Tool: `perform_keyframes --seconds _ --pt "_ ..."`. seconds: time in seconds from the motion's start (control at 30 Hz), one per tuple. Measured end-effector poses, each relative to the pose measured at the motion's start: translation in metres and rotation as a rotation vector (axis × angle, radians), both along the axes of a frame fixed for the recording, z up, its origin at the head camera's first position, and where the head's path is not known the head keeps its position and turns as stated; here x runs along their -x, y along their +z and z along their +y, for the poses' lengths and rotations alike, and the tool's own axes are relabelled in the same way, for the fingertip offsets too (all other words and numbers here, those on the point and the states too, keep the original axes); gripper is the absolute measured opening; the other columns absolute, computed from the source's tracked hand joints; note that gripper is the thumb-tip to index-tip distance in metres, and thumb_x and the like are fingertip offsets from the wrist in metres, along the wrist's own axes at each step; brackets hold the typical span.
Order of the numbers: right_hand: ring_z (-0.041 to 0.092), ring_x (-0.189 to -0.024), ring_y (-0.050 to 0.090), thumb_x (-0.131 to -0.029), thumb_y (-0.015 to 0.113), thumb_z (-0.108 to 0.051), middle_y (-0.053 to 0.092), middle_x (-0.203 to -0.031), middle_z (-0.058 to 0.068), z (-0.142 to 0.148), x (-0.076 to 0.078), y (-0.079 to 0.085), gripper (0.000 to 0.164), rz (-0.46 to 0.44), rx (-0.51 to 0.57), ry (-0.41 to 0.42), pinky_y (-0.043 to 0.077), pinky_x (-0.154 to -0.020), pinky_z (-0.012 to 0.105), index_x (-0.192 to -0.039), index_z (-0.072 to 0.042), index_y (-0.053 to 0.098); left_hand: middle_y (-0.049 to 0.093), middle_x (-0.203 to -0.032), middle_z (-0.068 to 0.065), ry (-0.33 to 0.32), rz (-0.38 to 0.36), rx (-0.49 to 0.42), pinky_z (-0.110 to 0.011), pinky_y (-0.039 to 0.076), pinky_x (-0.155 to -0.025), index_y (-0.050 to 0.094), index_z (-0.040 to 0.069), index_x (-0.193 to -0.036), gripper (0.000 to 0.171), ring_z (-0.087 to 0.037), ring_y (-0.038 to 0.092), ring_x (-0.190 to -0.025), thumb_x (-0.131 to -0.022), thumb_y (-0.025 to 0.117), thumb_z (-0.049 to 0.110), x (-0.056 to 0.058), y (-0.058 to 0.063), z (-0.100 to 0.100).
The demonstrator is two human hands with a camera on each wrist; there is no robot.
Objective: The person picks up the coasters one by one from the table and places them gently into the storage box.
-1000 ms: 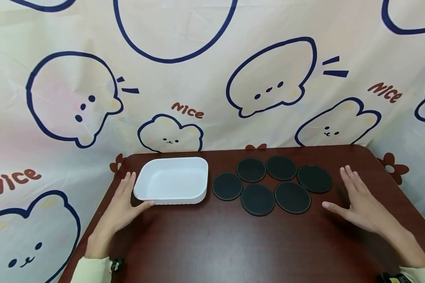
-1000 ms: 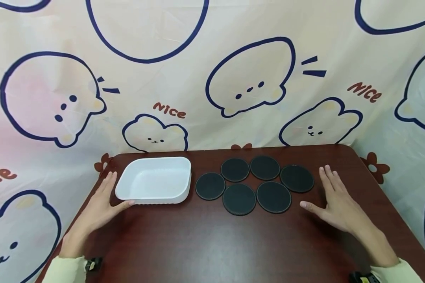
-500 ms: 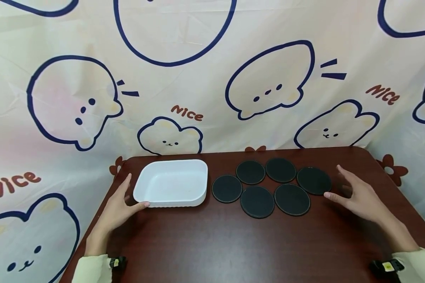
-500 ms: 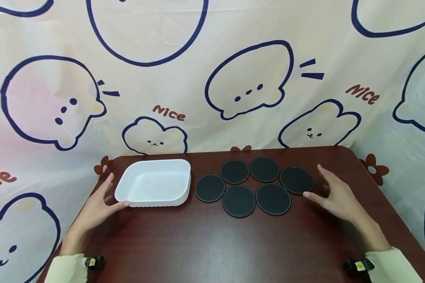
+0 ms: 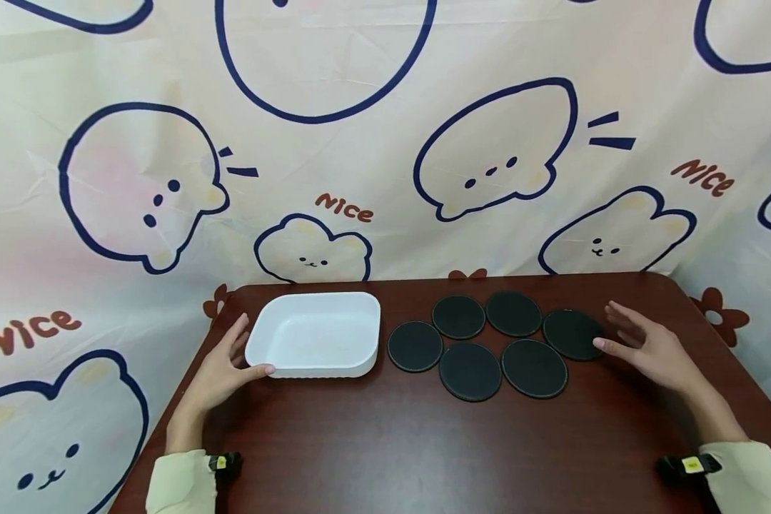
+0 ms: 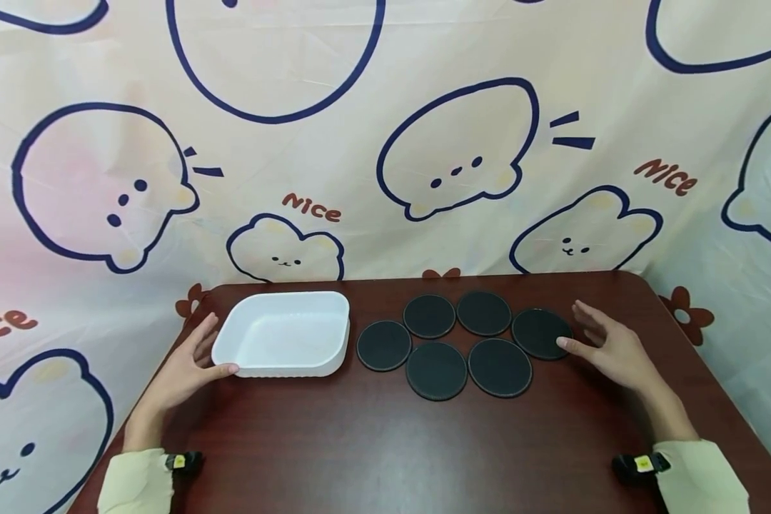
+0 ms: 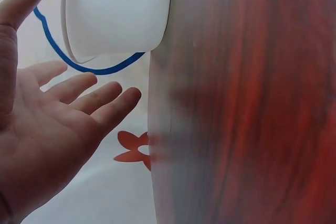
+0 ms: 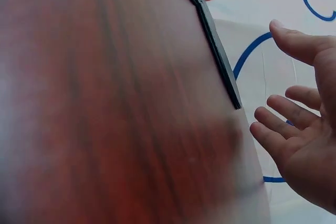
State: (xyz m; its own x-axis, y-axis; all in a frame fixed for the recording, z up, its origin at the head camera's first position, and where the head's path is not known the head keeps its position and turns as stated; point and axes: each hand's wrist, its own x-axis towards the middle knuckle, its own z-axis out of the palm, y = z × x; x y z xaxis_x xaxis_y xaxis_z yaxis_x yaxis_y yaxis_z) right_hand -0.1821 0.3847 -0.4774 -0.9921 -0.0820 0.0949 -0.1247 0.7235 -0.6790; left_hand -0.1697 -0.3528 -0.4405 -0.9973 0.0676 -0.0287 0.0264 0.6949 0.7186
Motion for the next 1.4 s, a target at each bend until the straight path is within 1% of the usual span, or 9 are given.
perform_keyframes --seconds 0.03,0.13,0.2,0.27,0.4,0.5,0.6,0.97,1.4 --pt "0.041 -0.139 0.062 -0.098 0.080 -0.039 0.048 -0.161 0.035 0.001 0.002 -0.001 0.092 -0.006 0.002 0.001 0.040 -0.086 -0.008 -0.169 -0.004 0.031 0.016 -0.179 -0.023 -0.002 -0.002 0.001 -0.061 0.043 -0.117 0.004 0.014 -0.175 0.122 -0.054 0.032 -0.158 -0.089 0.089 0.035 0.000 0.000 0.000" --pt "0.039 -0.133 0.067 -0.099 0.079 -0.038 0.048 -0.159 0.036 0.003 0.007 -0.001 0.090 -0.019 -0.001 0.004 0.044 -0.083 -0.005 -0.168 -0.003 0.033 0.018 -0.179 -0.024 -0.002 -0.010 0.002 -0.060 0.043 -0.116 0.004 0.014 -0.174 0.122 -0.053 0.033 -0.158 -0.089 0.089 0.034 0.000 -0.001 -0.001" --pt "0.043 -0.131 0.067 -0.100 0.078 -0.039 0.049 -0.157 0.037 0.005 0.010 -0.001 0.088 -0.032 -0.008 0.007 0.044 -0.079 -0.003 -0.167 -0.002 0.034 0.019 -0.178 -0.025 -0.004 -0.015 -0.001 -0.060 0.044 -0.116 0.004 0.014 -0.174 0.122 -0.053 0.034 -0.158 -0.089 0.089 0.034 -0.001 0.000 0.000" --pt "0.057 -0.130 0.061 -0.101 0.076 -0.041 0.050 -0.156 0.038 0.005 0.014 0.000 0.087 -0.056 -0.014 0.006 0.044 -0.077 0.001 -0.167 -0.002 0.034 0.020 -0.178 -0.026 -0.007 -0.020 -0.003 -0.060 0.044 -0.116 0.004 0.015 -0.175 0.122 -0.053 0.034 -0.158 -0.089 0.089 0.035 0.000 0.000 0.000" --pt "0.058 -0.134 0.057 -0.102 0.074 -0.045 0.052 -0.155 0.037 0.006 0.019 0.002 0.088 -0.103 -0.021 0.005 0.058 -0.092 0.032 -0.167 -0.002 0.034 0.021 -0.178 -0.026 -0.017 -0.030 0.001 -0.061 0.045 -0.116 0.004 0.015 -0.175 0.122 -0.053 0.035 -0.157 -0.090 0.088 0.036 0.002 0.001 0.003" --pt "0.056 -0.133 0.057 -0.102 0.073 -0.046 0.053 -0.152 0.038 0.005 0.023 0.002 0.086 -0.118 -0.029 0.014 0.054 -0.099 0.063 -0.166 0.000 0.036 0.021 -0.177 -0.026 -0.015 -0.038 -0.002 -0.061 0.046 -0.115 0.004 0.015 -0.175 0.122 -0.054 0.036 -0.157 -0.089 0.088 0.037 0.003 0.001 0.003" --pt "0.056 -0.132 0.056 -0.102 0.072 -0.046 0.054 -0.151 0.039 0.003 0.027 0.001 0.085 -0.120 -0.053 0.029 0.049 -0.102 0.073 -0.163 0.003 0.039 0.023 -0.177 -0.026 -0.012 -0.044 -0.008 -0.061 0.048 -0.114 0.005 0.014 -0.175 0.121 -0.053 0.039 -0.155 -0.090 0.088 0.037 0.004 0.001 0.004" --pt "0.060 -0.131 0.056 -0.096 0.083 -0.036 0.051 -0.151 0.043 -0.009 0.036 0.008 0.084 -0.128 -0.200 0.094 0.050 -0.103 0.074 -0.158 0.006 0.046 0.027 -0.174 -0.029 0.009 -0.065 0.010 -0.061 0.049 -0.114 0.010 0.009 -0.174 0.119 -0.050 0.050 -0.148 -0.089 0.088 0.043 0.003 0.000 0.006" --pt "0.056 -0.127 0.057 -0.091 0.086 -0.015 0.056 -0.144 0.040 -0.013 0.036 0.006 0.075 -0.106 -0.154 0.082 0.050 -0.105 0.073 -0.153 0.006 0.051 0.025 -0.175 -0.030 0.006 -0.069 0.027 -0.061 0.047 -0.115 0.009 0.009 -0.174 0.121 -0.051 0.049 -0.149 -0.088 0.088 0.044 0.004 -0.002 0.005"
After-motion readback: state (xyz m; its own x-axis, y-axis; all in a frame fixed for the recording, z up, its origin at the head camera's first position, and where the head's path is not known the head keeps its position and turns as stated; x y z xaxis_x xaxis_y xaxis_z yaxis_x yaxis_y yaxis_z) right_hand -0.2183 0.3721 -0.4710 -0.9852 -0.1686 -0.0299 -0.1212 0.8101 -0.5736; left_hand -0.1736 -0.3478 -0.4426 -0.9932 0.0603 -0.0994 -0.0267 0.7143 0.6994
